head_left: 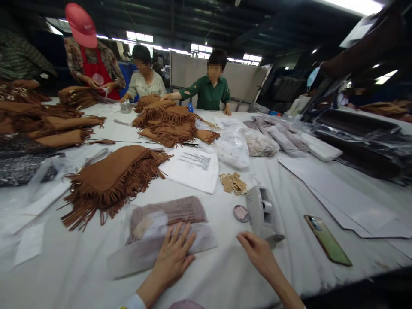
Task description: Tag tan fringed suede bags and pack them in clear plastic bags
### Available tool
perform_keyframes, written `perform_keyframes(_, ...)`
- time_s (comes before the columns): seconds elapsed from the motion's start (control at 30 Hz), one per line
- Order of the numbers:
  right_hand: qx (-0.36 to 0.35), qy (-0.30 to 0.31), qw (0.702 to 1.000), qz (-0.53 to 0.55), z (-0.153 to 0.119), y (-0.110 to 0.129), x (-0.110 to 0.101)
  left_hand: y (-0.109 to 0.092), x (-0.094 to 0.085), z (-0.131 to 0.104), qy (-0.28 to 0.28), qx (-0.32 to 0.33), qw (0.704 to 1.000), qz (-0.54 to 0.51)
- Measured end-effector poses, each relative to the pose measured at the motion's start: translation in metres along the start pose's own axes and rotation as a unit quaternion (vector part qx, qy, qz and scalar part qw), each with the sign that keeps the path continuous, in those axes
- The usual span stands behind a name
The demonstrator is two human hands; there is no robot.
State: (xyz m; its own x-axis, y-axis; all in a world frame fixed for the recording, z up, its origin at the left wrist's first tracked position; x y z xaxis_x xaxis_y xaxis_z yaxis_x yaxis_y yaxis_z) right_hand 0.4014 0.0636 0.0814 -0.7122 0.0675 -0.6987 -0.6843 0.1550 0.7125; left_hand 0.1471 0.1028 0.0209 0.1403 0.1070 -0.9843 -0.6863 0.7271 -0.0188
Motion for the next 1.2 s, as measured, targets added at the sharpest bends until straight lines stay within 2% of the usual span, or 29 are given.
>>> perform_keyframes(0.07, -0.104, 0.1, 0.988, -0.046, 0.024, 0.053, 0.02, 0.001, 0.0, 0.0, -0.001, -0.004, 1.0, -0.013)
perform_keyframes(0.17, -0.232, 0.231, 0.935, -0.138, 0.046, 0.112, 0.054, 0.002, 0.0, 0.0, -0.006, -0.008, 1.0, -0.03)
perform_keyframes(0.27, -0.315, 0.323, 0.855, -0.256, 0.057, 0.137, 0.088, 0.003, 0.001, 0.0, -0.008, -0.011, 0.999, -0.043)
perform_keyframes(0.3, -0.326, 0.338, 0.837, -0.28, 0.062, 0.141, 0.097, 0.004, 0.0, 0.0, -0.009, -0.012, 0.999, -0.047)
perform_keyframes(0.37, -0.328, 0.346, 0.824, -0.306, 0.073, 0.143, 0.114, 0.005, -0.001, 0.0, -0.01, -0.014, 0.998, -0.056)
perform_keyframes(0.57, -0.29, 0.313, 0.829, -0.361, 0.1, 0.131, 0.159, 0.007, -0.005, 0.001, -0.01, -0.014, 0.996, -0.091)
perform_keyframes(0.73, -0.261, 0.292, 0.841, -0.373, 0.109, 0.12, 0.176, 0.009, -0.004, 0.001, -0.005, -0.015, 0.994, -0.108)
perform_keyframes(0.87, -0.237, 0.282, 0.857, -0.361, 0.122, 0.116, 0.169, 0.01, 0.0, 0.001, -0.003, -0.012, 0.993, -0.12)
perform_keyframes(1.03, -0.196, 0.252, 0.888, -0.331, 0.146, 0.116, 0.146, 0.012, 0.0, 0.002, -0.006, -0.008, 0.992, -0.125)
perform_keyframes(1.13, -0.173, 0.215, 0.917, -0.288, 0.137, 0.123, 0.136, 0.014, -0.003, 0.005, 0.005, -0.012, 0.991, -0.133)
perform_keyframes(1.2, -0.154, 0.181, 0.955, -0.18, 0.119, 0.131, 0.133, 0.014, -0.008, 0.008, 0.011, -0.006, 0.99, -0.137)
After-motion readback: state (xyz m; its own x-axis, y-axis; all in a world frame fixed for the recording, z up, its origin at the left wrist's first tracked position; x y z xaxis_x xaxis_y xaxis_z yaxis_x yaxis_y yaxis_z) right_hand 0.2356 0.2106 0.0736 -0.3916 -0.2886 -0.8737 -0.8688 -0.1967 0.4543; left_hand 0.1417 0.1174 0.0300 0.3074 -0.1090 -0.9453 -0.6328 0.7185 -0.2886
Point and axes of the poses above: each hand's wrist, its own z-axis towards the middle knuckle, its own x-axis out of the palm, y = z × x, the point moved 9 cm from there along z, towards the middle knuckle, and after that the axes turned 7 degrees about y, right-handed, at the moved point
